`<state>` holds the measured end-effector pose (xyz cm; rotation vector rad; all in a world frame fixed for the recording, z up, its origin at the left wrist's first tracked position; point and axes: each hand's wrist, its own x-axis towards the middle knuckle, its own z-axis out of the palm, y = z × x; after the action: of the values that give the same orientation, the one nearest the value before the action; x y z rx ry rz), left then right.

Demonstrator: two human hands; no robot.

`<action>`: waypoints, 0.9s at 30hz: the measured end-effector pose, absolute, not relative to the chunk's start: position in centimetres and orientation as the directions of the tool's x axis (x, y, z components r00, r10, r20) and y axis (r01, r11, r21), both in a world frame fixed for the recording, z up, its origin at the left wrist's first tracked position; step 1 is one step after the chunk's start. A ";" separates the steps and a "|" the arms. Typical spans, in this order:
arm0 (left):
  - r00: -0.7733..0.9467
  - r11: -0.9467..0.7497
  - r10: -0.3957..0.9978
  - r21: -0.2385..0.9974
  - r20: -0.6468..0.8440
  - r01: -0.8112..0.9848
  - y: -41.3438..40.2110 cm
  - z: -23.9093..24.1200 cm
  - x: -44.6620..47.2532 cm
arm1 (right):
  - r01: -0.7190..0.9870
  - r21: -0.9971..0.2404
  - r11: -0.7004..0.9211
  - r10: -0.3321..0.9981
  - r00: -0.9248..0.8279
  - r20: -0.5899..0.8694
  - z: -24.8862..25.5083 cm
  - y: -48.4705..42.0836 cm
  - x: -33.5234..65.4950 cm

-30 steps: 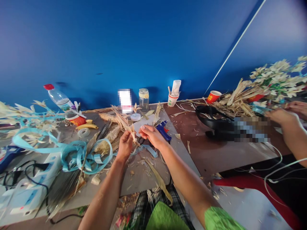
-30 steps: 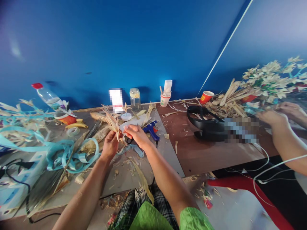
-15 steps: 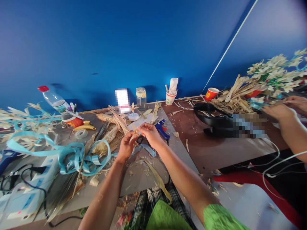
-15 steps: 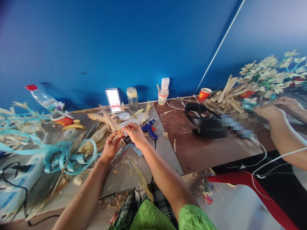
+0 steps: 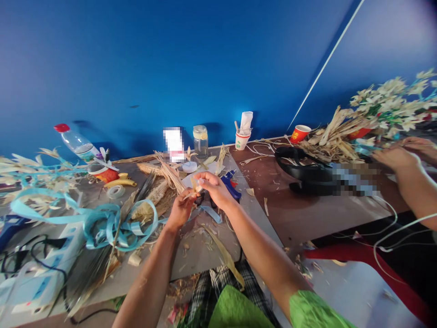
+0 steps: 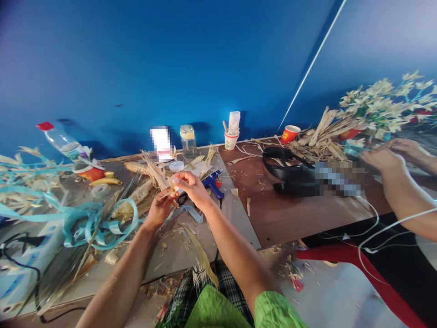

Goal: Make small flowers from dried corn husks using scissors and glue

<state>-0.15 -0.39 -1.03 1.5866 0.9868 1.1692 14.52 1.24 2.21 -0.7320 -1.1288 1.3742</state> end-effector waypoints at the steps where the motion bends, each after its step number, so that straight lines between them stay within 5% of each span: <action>1: 0.261 -0.280 0.932 0.956 0.251 0.081 -0.4 -1.1 -0.1 | -0.357 -0.929 0.097 0.968 -0.182 0.171 2.3 1.2 14.6; 10: 0.400 -0.386 0.860 0.916 0.316 0.107 -0.4 -0.8 0.5 | -0.485 -0.846 -0.220 0.945 -0.322 -0.061 1.9 2.0 15.3; 19: 0.363 -0.402 0.877 0.895 0.316 0.192 -0.7 -0.5 0.5 | -0.486 -0.838 -0.249 0.941 -0.327 -0.090 1.4 2.3 15.1; 23: 0.175 -0.314 0.944 0.925 0.281 0.212 -0.5 -0.6 0.3 | -0.553 -0.822 -0.136 0.984 -0.173 -0.046 1.3 3.1 15.6; 27: -0.084 -0.300 0.943 0.929 0.323 0.216 -0.2 -0.3 -0.1 | -0.446 -0.891 0.088 0.979 0.204 -0.005 0.9 4.2 17.0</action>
<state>-0.13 -0.16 -0.29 1.5435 1.2826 1.4349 17.03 4.23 0.87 -0.9193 -0.7416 1.2198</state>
